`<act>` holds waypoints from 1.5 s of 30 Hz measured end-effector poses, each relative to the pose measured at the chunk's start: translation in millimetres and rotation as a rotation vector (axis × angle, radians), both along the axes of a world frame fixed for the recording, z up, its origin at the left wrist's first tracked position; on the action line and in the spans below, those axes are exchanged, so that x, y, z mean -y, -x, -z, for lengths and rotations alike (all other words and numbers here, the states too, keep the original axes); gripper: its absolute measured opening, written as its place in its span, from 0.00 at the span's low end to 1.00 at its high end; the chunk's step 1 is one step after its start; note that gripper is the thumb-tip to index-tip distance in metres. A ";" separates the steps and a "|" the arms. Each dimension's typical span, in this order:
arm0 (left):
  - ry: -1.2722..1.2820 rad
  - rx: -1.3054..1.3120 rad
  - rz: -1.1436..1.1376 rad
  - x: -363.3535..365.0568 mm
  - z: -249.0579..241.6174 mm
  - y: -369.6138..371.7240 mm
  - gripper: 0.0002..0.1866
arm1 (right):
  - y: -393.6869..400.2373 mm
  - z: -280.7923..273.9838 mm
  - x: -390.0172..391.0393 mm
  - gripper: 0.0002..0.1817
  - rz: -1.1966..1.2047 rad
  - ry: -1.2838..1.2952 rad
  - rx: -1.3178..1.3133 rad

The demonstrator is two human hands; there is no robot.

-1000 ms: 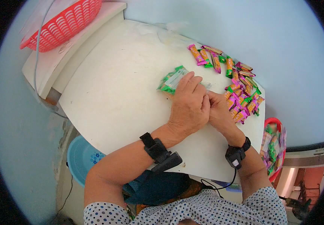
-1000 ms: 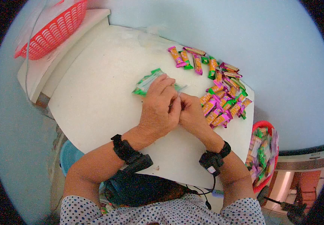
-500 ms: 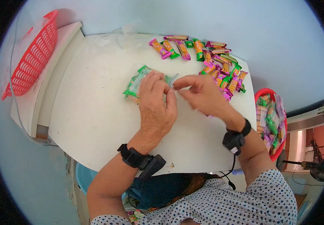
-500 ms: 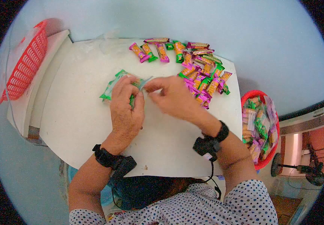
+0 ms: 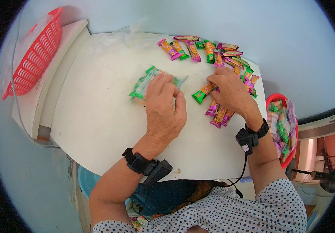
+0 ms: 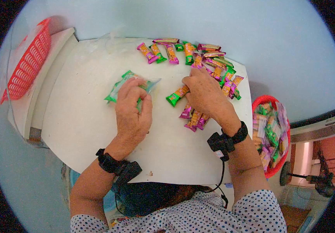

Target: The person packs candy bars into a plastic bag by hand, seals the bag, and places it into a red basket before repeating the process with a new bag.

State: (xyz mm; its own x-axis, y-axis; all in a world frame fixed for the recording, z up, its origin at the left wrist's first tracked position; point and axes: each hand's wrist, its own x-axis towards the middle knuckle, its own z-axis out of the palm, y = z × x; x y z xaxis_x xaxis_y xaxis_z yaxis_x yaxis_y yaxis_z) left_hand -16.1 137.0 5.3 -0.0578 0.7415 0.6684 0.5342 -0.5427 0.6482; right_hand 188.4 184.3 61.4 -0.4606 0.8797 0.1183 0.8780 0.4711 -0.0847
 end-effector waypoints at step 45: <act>-0.005 -0.002 0.029 3.6 -3.1 -4.1 0.07 | 61.9 58.1 5.5 0.08 -0.052 0.564 -1.124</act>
State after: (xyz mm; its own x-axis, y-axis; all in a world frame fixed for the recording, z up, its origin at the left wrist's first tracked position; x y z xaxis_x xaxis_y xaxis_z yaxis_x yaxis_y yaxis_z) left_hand -12.0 133.4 8.5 -0.0347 0.7395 0.6723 0.5196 -0.5613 0.6442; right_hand 126.5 178.8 3.2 -0.3851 0.9193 0.0815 0.1715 0.1581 -0.9724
